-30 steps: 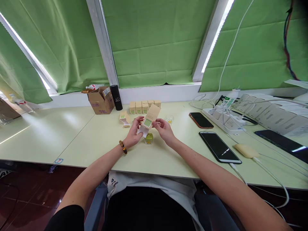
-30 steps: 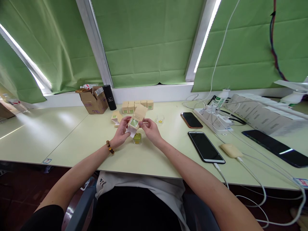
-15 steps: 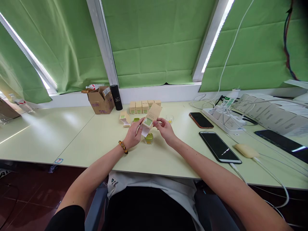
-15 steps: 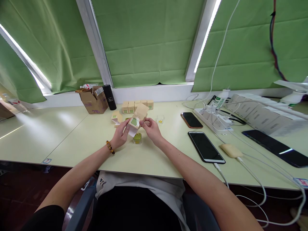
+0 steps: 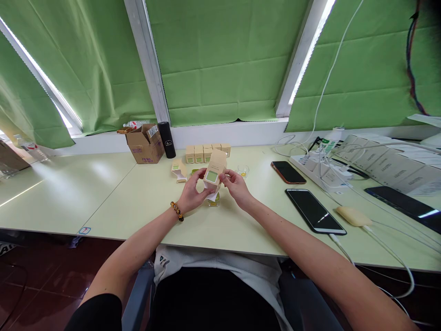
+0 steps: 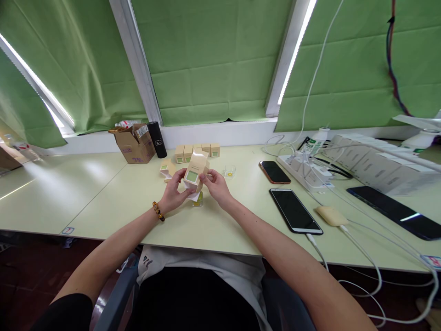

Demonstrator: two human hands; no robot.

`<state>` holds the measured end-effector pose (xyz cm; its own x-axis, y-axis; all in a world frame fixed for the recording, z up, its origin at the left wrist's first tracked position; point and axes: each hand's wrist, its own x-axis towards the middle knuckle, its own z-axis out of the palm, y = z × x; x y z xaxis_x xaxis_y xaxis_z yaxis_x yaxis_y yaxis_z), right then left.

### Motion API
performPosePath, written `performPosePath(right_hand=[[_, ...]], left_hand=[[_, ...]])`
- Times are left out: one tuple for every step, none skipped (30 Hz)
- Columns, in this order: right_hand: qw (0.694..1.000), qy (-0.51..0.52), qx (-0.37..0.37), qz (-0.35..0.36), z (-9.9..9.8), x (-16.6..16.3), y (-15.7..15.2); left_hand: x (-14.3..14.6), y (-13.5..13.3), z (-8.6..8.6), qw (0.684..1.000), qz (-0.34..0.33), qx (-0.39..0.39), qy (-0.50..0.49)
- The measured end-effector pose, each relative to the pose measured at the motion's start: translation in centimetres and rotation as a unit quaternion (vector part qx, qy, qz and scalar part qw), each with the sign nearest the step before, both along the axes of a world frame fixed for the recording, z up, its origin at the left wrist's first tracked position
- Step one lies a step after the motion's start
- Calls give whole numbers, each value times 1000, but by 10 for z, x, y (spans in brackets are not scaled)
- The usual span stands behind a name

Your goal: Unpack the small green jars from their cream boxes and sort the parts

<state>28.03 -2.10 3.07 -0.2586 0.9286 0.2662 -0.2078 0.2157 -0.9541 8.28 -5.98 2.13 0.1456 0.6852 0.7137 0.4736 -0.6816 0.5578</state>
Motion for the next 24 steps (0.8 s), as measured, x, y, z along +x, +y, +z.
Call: performPosePath(right_hand=[[1000,-1,4,2,0,0,0],[1000,0,6,5,0,0,0],[1000,2,7,8,0,0,0],[1000,4,6,10,0,0,1],[1000,7,5,12,0,1,0],[1000,11,5,14,0,2,0],[1000,16,6,14,1,2,0],[1000,20,8,14,1,3,-1],[1000,25,9,14,2,4,-1],[999,28,8,13,3,5,-2],[999,31,7,10,4,5,-3],[999,32,4,7,5,6,-3],[999,33,2,2,5,6,-3],[999,33,1,-4,5,6,-4],[999,34,2,-11,5,6,-4],[999,34,5,-17,4,6,-3],[999,34,10,-21,3,6,-3],[999,33,16,-23,3,6,-3],[999,33,21,-23,2,6,-3],[999,32,26,-21,2,6,-3],[999,31,30,-20,1,5,-3],[999,28,34,-19,1,5,-3],[999,24,38,-19,0,4,-4],[999,17,44,-19,0,4,-4]], left_hand=[[0,0,0,1000,-4,-6,2],[-1,0,-1,1000,-11,-12,1],[-1,0,-1,1000,-22,-19,-5],[-2,0,-2,999,-37,-28,-18],[-3,1,-2,997,-55,-39,-37],[-4,1,-3,994,-74,-52,-59],[-5,2,-3,990,-90,-67,-82],[-5,2,-3,986,-104,-82,-102],[-6,3,-3,982,-114,-95,-119],[-6,3,-3,978,-123,-105,-131],[-6,3,-2,975,-130,-113,-140],[-6,3,-1,973,-134,-119,-143],[-6,2,0,973,-136,-123,-144],[-5,2,1,972,-135,-128,-142],[-5,2,2,972,-132,-132,-144],[-5,2,3,971,-128,-138,-148],[-5,2,4,969,-125,-146,-155],[-5,2,4,967,-123,-155,-163],[-5,2,5,965,-120,-162,-170],[-5,3,5,964,-114,-167,-174],[-5,4,5,964,-108,-167,-175],[-5,4,5,966,-101,-162,-172],[-4,5,5,969,-96,-154,-169],[-4,6,5,972,-91,-144,-164]])
